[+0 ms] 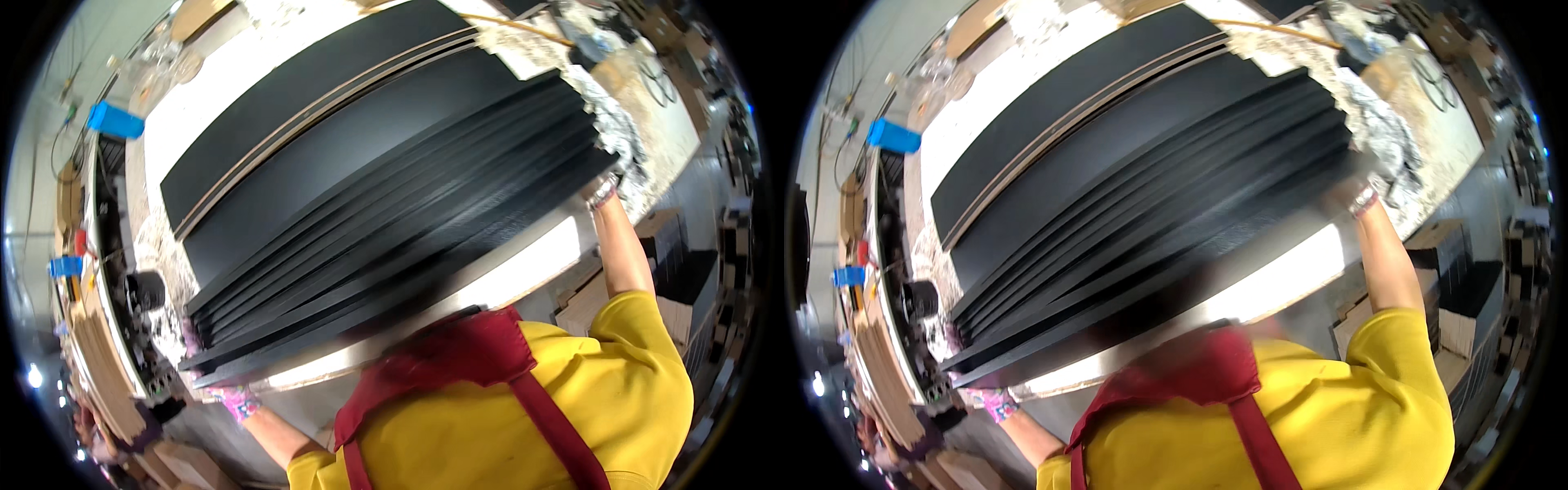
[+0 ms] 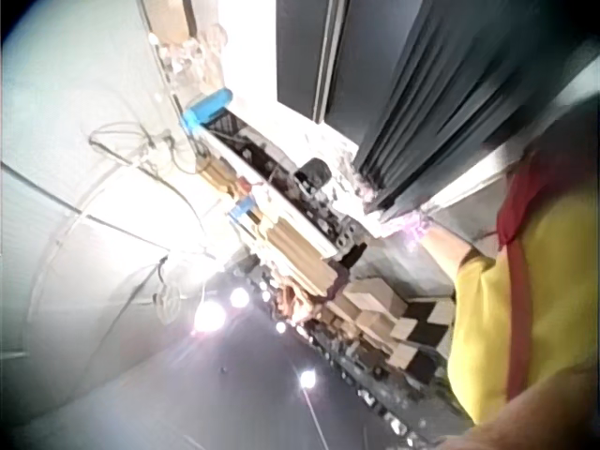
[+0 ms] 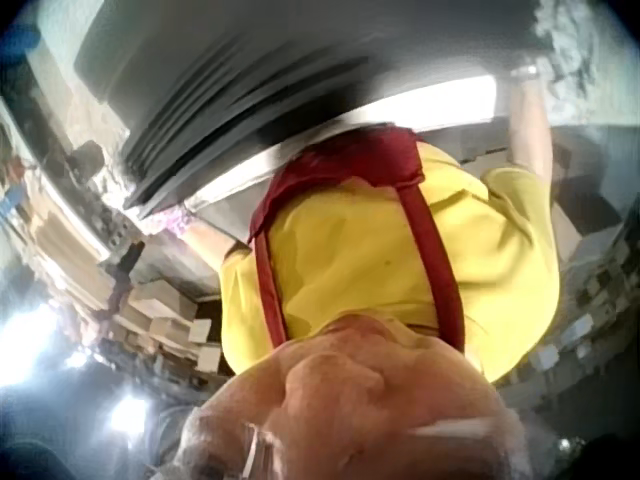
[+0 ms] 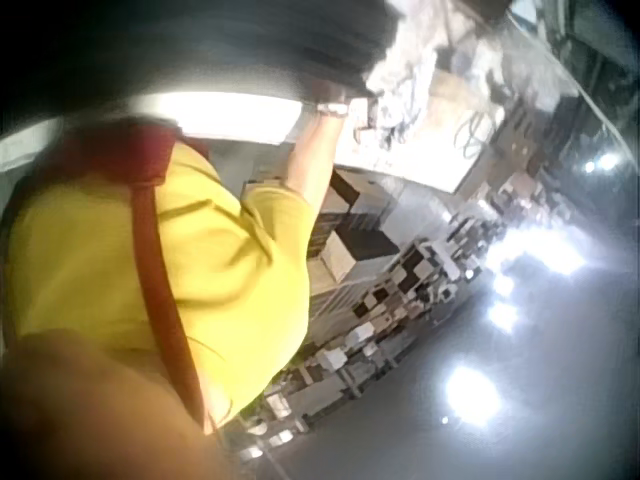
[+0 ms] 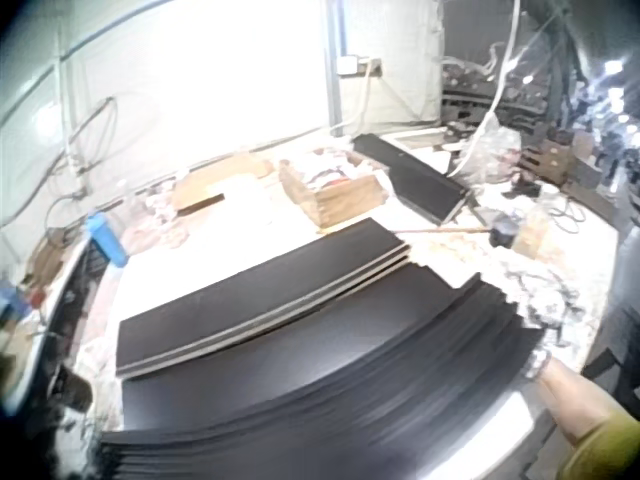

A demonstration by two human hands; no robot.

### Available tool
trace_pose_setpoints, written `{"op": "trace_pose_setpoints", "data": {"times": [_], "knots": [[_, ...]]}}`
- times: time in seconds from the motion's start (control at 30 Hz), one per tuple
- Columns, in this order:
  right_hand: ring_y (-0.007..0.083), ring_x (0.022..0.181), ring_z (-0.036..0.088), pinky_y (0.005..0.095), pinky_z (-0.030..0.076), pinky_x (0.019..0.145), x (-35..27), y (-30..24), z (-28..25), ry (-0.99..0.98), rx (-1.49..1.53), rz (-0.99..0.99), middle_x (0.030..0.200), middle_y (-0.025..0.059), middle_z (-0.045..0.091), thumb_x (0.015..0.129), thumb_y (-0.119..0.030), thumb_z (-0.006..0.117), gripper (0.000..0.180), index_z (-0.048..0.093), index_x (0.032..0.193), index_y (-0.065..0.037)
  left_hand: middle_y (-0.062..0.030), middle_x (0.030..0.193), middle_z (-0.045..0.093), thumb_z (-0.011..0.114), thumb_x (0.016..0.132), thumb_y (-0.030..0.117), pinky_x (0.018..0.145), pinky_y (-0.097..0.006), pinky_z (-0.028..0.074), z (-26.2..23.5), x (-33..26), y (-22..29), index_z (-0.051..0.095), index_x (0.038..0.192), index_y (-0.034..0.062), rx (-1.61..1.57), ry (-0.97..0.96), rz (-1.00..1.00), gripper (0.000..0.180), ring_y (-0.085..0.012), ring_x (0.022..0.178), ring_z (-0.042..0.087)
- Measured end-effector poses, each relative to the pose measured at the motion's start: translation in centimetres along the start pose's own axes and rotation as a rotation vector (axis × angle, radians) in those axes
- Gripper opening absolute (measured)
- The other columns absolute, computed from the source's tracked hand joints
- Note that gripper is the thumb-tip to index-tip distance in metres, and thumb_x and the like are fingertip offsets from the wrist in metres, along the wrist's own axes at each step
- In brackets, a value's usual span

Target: The person wipes black wooden panels with a cloth and stacks them on a workbench.

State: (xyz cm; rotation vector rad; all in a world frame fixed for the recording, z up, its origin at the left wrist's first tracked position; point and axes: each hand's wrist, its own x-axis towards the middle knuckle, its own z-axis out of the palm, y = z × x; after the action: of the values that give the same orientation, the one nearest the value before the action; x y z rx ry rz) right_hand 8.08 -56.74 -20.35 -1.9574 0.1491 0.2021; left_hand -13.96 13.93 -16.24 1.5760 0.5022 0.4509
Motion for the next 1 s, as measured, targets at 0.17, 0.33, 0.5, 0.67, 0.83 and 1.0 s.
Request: {"op": "trace_pose_setpoints", "data": {"times": [0.17, 0.33, 0.5, 0.67, 0.83, 1.0], "knots": [[0.0247, 0.133, 0.032, 0.0367, 0.027, 0.11, 0.4, 3.5, 1.1, 0.05, -0.08, -0.118, 0.144, 0.0165, 0.032, 0.098, -0.025, 0.037, 0.053, 0.027, 0.139, 0.006, -0.0167, 0.14, 0.039, 0.035, 0.095, 0.049, 0.107, -0.037, 0.03, 0.4, -1.0, 1.8, 0.027, 0.14, -0.0025, 0.054, 0.062, 0.043, 0.068, -0.0282, 0.127, 0.039], [0.0245, 0.134, 0.03, 0.0364, 0.025, 0.11, 0.5, 6.8, -0.9, 0.089, -0.092, -0.138, 0.144, 0.0163, 0.031, 0.097, -0.025, 0.037, 0.053, 0.026, 0.139, 0.006, -0.0177, 0.14, 0.039, 0.036, 0.096, 0.044, 0.109, -0.036, 0.027, 0.1, 0.4, 3.9, 0.03, 0.138, -0.0062, 0.046, -0.029, 0.076, 0.065, -0.0286, 0.13, 0.037], [0.0243, 0.135, 0.029, 0.036, 0.024, 0.111, 1.3, 8.0, -2.1, 0.083, -0.075, -0.154, 0.145, 0.0161, 0.029, 0.097, -0.024, 0.037, 0.054, 0.025, 0.14, 0.005, -0.0177, 0.147, 0.028, 0.039, 0.097, 0.04, 0.113, -0.036, 0.018, -0.6, 0.1, 3.7, 0.024, 0.139, -0.0103, -0.366, -0.102, 0.055, 0.068, -0.0294, 0.138, 0.023], [0.0241, 0.136, 0.027, 0.0357, 0.023, 0.112, 1.3, 8.1, -3.5, 0.081, -0.03, -0.179, 0.146, 0.0159, 0.028, 0.097, -0.024, 0.038, 0.054, 0.024, 0.141, 0.005, -0.0153, 0.148, 0.028, 0.04, 0.095, 0.046, 0.113, -0.037, 0.019, 2.0, -0.1, 4.4, 0.024, 0.142, -0.0036, -0.223, 0.053, 0.033, 0.07, -0.0285, 0.137, 0.024], [0.024, 0.137, 0.026, 0.0354, 0.022, 0.112, -0.9, 7.0, -6.6, 0.101, 0.165, -0.204, 0.147, 0.0157, 0.027, 0.097, -0.024, 0.038, 0.055, 0.023, 0.141, 0.005, -0.0152, 0.147, 0.028, 0.04, 0.094, 0.047, 0.113, -0.037, 0.02, 2.0, -0.8, 4.4, 0.025, 0.142, -0.0027, -0.197, 0.013, 0.007, 0.07, -0.0284, 0.137, 0.025], [0.0268, 0.136, 0.026, 0.0372, 0.02, 0.113, -2.7, 6.4, -6.5, 0.155, -0.268, -0.603, 0.146, 0.018, 0.029, 0.095, -0.027, 0.041, 0.056, 0.028, 0.139, 0.006, -0.0151, 0.147, 0.029, 0.04, 0.094, 0.048, 0.113, -0.037, 0.02, 1.1, -1.3, 4.5, 0.025, 0.142, -0.0019, -0.158, -0.077, -0.057, 0.071, -0.0283, 0.137, 0.025]]}}
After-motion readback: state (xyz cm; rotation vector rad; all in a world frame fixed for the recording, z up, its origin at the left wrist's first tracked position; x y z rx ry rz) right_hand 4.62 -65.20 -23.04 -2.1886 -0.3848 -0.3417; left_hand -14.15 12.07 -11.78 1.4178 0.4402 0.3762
